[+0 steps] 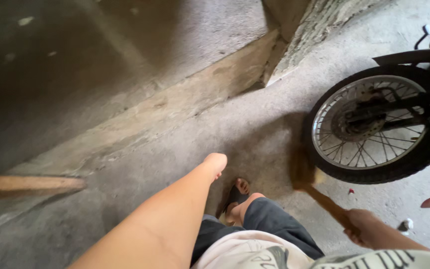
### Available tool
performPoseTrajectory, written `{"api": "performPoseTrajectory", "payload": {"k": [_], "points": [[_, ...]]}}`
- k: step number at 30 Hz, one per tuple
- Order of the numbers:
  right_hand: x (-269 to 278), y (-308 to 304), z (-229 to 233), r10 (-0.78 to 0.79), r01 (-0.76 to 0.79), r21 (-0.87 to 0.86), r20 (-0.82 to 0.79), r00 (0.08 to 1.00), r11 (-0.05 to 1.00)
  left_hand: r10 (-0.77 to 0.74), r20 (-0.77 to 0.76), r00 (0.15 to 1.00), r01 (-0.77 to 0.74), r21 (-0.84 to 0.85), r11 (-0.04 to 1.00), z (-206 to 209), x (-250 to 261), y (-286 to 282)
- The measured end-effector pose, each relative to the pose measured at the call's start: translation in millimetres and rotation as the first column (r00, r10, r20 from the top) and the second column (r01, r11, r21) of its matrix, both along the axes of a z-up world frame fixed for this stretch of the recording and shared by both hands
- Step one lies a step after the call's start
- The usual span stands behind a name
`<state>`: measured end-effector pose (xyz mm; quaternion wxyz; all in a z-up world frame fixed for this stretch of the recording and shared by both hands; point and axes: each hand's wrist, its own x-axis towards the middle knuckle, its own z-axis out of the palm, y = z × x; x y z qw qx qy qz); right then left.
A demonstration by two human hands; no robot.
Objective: The person sweeps debris across a concrete floor using a short broom, moving around furniture and a motorcycle.
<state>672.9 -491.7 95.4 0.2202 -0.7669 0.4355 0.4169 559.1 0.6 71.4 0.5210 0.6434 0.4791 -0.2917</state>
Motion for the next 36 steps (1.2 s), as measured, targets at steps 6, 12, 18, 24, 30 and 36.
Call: {"api": "performPoseTrajectory", "payload": {"k": [6,12,18,24,30,36], "points": [[-49.1,41.0,1.0,-0.055,0.028,0.175,0.155,0.986,0.984,0.068,0.105,0.992,-0.070,0.015,0.997,4.3,-102.7,-11.6],[-204.0,185.8,80.6,0.168,-0.228,0.374,0.186,0.968,0.899,0.263,0.118,0.957,-0.264,-0.008,0.964,9.3,-245.8,-31.2],[-343.8,281.1,155.3,0.900,-0.951,0.065,0.310,0.307,0.302,0.303,0.104,0.947,-0.304,-0.006,0.953,10.1,-332.0,-55.4],[-389.3,277.3,101.1,0.884,-0.977,-0.162,0.423,-0.198,-0.141,0.352,0.144,0.925,-0.349,-0.046,0.936,13.7,-360.0,-94.6],[-319.0,76.4,9.1,0.904,-0.914,-0.001,0.151,0.400,0.405,0.431,0.081,0.899,-0.426,-0.075,0.902,-9.8,-393.0,-138.7],[-193.5,-122.4,-23.8,0.543,-0.540,-0.061,0.128,0.830,0.840,0.428,0.131,0.894,-0.428,-0.034,0.903,-2.7,-410.2,-201.4]]}}
